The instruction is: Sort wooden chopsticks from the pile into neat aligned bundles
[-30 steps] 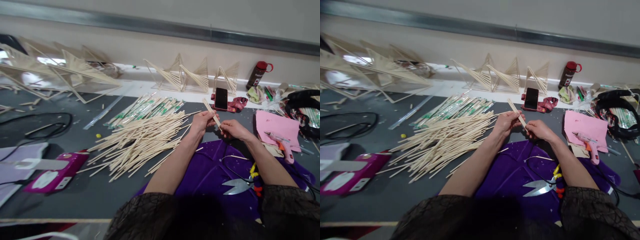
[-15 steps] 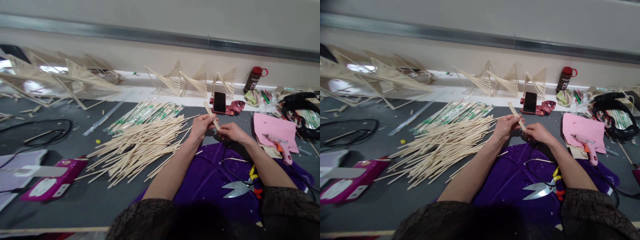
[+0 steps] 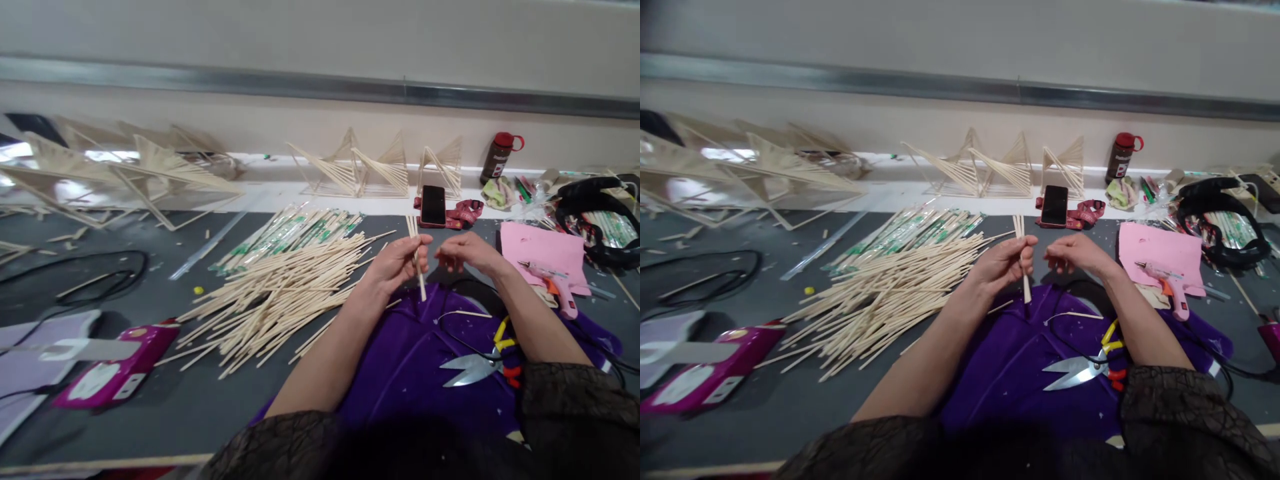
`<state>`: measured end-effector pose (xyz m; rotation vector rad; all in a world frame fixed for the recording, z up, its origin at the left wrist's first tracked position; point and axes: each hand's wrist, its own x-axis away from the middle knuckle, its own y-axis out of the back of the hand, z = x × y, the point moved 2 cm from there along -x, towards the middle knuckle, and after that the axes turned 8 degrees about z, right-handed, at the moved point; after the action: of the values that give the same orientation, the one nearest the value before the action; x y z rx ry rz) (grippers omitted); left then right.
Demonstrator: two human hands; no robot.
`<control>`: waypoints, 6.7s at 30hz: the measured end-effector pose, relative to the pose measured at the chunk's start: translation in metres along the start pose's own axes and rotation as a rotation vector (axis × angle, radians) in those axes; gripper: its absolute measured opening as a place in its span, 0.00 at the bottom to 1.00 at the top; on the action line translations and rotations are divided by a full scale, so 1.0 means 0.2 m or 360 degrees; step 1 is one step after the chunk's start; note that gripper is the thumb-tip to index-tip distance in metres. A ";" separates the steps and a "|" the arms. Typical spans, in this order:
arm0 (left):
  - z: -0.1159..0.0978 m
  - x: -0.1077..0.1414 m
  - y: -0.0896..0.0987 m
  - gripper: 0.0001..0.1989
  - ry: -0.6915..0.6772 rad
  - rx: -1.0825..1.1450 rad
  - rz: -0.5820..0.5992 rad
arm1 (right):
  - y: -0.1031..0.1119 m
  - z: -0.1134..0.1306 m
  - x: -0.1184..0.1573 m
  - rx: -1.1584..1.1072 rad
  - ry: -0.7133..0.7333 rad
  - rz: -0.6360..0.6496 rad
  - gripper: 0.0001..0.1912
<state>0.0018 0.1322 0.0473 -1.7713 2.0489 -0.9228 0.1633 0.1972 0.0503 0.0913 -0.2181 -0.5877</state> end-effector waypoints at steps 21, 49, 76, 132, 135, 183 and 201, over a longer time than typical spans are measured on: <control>0.27 0.27 0.01 0.18 0.0382 -0.0223 0.0122 | -0.09 0.05 0.01 0.0030 -0.0111 0.0048 0.13; 0.38 0.37 0.01 0.19 0.0242 0.0085 0.0755 | -0.08 -0.05 0.00 0.0311 -0.0154 -0.0317 0.12; 0.40 0.39 0.01 0.16 0.0332 0.0165 0.1190 | -0.69 0.10 -0.41 0.1871 0.1075 0.0838 0.17; 0.04 0.36 0.25 0.06 -0.0353 0.0296 -0.0703 | -0.33 0.13 -0.32 -0.0272 -0.0153 -0.0079 0.18; 0.02 0.36 0.26 0.06 -0.0311 0.0351 -0.0721 | -0.34 0.12 -0.26 -0.0127 -0.0155 -0.0040 0.15; 0.09 -0.01 0.24 0.19 -0.0758 -0.0649 -0.0462 | -0.13 -0.08 -0.32 0.1098 0.0144 0.0267 0.12; 0.05 -0.02 0.24 0.14 -0.0622 -0.0676 -0.0383 | -0.17 -0.10 -0.30 0.0987 0.0091 0.0296 0.14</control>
<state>-0.0290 0.1355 0.0096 -2.2355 1.8938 -0.1604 0.1002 0.2036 0.0156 0.6800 -0.3436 -0.3152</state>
